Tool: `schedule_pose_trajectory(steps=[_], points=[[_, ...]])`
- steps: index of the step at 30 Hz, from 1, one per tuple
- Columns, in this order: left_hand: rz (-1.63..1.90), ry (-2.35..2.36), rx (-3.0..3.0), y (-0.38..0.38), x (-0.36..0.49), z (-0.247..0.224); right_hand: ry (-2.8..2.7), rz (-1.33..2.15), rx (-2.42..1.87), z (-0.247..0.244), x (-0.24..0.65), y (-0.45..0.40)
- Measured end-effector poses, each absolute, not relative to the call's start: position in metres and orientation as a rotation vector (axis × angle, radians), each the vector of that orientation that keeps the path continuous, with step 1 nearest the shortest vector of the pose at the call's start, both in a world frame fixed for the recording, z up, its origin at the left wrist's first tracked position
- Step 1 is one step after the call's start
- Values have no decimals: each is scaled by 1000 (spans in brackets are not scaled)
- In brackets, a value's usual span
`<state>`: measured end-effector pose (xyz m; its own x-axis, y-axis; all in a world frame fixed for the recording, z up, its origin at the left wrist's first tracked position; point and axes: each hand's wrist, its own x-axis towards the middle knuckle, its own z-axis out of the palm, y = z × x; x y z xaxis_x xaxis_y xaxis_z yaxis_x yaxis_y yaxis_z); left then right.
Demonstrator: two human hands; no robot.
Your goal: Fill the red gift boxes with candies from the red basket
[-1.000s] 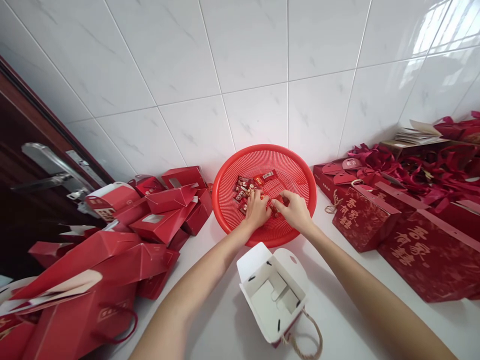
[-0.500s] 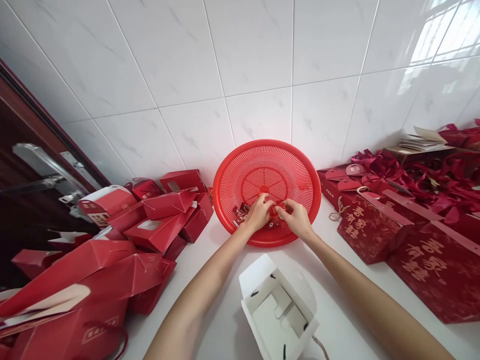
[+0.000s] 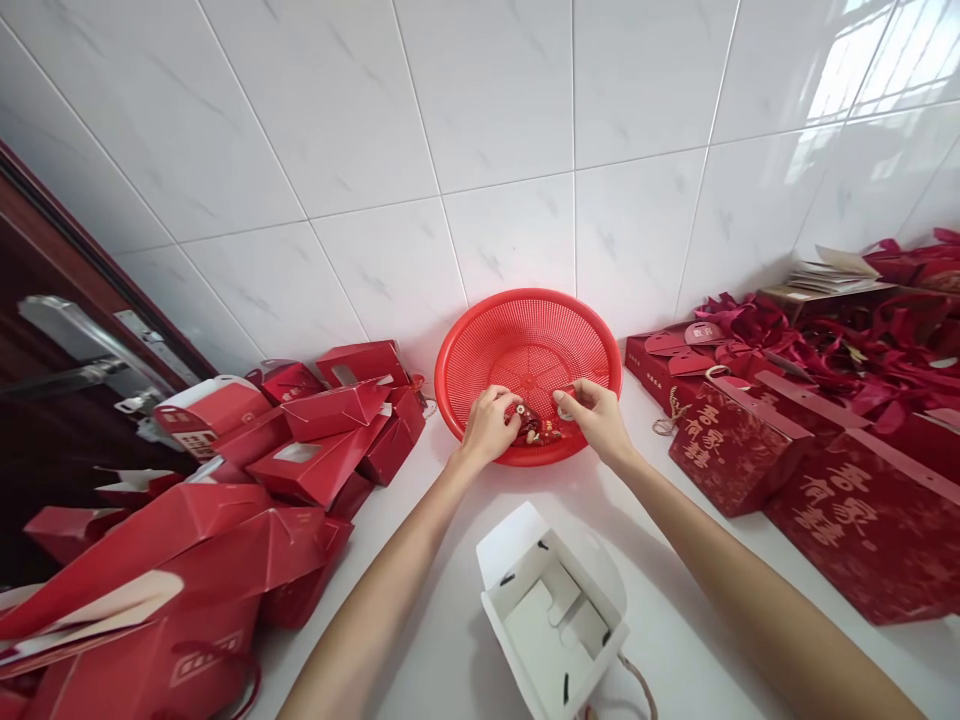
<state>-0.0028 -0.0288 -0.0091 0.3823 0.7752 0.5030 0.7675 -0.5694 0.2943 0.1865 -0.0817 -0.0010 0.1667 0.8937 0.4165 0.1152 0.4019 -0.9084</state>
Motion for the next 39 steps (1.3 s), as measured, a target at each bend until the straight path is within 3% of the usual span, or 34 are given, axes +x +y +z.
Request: schedule_pose_trajectory(steps=[8,17,29,39], points=[[817,1545,2544,-32,-7,-11,-1059,959,-922,28,195,-94],[666,1709,2482,-43,1,-15,-966,1000,-878,38,203,-97],[933,1670,2573,-36,17,-54,-1065,1083,-1006,1,203,-79],[995,1587,2608,-5,11,-58,-1149,1214,-982,-42,196,-58]])
